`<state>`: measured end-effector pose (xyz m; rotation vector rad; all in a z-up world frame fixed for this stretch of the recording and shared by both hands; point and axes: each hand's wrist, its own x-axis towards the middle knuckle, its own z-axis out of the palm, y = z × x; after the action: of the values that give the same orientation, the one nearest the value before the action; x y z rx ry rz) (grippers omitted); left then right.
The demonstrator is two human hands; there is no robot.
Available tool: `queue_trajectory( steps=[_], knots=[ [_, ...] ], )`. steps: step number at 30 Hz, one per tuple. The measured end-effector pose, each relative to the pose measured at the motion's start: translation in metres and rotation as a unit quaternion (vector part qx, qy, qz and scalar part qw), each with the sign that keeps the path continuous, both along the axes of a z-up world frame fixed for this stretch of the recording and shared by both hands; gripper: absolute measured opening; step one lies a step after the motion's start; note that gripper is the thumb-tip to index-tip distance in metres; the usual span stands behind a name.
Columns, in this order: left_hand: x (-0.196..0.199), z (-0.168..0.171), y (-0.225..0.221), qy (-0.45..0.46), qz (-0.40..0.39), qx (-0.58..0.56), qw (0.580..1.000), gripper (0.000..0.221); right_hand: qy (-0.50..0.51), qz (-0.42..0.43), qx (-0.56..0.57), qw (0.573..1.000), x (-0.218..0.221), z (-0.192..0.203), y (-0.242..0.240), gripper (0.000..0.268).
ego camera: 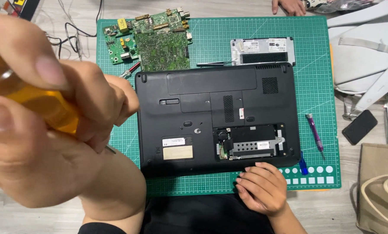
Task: Disassembling a laptop to check the battery and internal components by removing screws from the back panel using a screwdriver.
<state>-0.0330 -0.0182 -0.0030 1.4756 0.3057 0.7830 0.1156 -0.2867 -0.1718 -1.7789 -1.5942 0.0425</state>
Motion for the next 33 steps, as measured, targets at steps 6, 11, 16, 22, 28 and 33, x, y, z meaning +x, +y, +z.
queue_trajectory(
  steps=[6, 11, 16, 22, 28, 33],
  knots=[
    [0.006, 0.004, -0.024, 0.006, 0.000, -0.014, 1.000, 0.031, 0.009, 0.009, 0.007, 1.000, 0.002, 0.004, 0.001, 0.005],
    [0.014, -0.012, -0.026, 0.008, -0.059, -0.008, 0.998, 0.031, 0.022, -0.007, 0.005, 1.000, 0.001, 0.003, -0.002, 0.003],
    [-0.005, -0.045, -0.058, 0.049, -0.210, 0.066, 0.974, 0.041, 0.078, -0.017, -0.019, 0.997, -0.016, 0.012, -0.021, 0.010],
    [-0.056, -0.074, -0.110, 0.155, -0.302, 0.176, 0.924, 0.048, 0.281, 0.046, -0.164, 0.945, -0.040, 0.049, -0.018, 0.016],
    [-0.065, -0.094, -0.112, 0.180, -0.284, 0.184, 0.924, 0.055, 0.390, 0.162, -0.138, 0.896, -0.043, 0.023, -0.030, 0.014],
    [-0.060, -0.097, -0.091, 0.286, -0.436, -0.060, 0.851, 0.079, 0.399, 0.158, -0.132, 0.893, -0.035, 0.018, -0.038, 0.012]
  ],
)
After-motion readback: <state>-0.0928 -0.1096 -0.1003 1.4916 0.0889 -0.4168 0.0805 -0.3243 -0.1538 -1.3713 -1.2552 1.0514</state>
